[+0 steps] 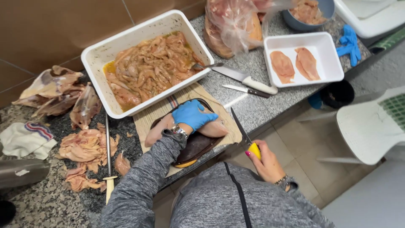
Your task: Slicing raw chicken breast and adding it to a marinade container.
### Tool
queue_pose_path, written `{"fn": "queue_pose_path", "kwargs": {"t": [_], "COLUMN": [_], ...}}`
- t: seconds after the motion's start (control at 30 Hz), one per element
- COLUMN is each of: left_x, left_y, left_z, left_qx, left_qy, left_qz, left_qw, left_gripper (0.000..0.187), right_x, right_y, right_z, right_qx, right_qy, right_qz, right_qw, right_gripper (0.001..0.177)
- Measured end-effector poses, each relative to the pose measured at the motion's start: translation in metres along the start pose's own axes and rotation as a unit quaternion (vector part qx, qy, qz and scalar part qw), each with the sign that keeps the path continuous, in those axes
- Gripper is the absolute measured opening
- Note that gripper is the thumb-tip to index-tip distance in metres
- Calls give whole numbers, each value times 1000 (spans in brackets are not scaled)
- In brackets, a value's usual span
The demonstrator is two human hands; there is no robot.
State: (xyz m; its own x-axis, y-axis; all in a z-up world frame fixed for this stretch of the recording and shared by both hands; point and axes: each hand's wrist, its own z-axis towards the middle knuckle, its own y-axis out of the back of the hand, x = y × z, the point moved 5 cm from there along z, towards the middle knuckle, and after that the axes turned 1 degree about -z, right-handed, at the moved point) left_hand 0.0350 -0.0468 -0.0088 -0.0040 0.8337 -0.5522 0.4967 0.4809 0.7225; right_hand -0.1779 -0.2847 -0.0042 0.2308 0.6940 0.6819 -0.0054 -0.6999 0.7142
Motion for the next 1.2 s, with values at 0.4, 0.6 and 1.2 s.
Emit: {"fn": "queue_pose_path", "kwargs": {"t": [0.4, 0.6, 1.2], "left_x": [15, 17, 4], "left_y": [-17, -15, -11], "left_z": [12, 12, 9], "left_qx": [30, 53, 60], "left_qy": [-131, -101, -97], "left_qz": [-30, -41, 9], "left_qw": [990, 993, 993], "left_gripper": [38, 38, 41], "right_x": [67, 88, 98], "right_y": [3, 4, 4], "right_z": [-20, -16, -4], "right_qx": [29, 42, 94], "right_qy": [65, 76, 108], "right_qz": [-171, -253, -327], "right_qw": [983, 963, 934], "right_gripper": [59, 62, 77]}}
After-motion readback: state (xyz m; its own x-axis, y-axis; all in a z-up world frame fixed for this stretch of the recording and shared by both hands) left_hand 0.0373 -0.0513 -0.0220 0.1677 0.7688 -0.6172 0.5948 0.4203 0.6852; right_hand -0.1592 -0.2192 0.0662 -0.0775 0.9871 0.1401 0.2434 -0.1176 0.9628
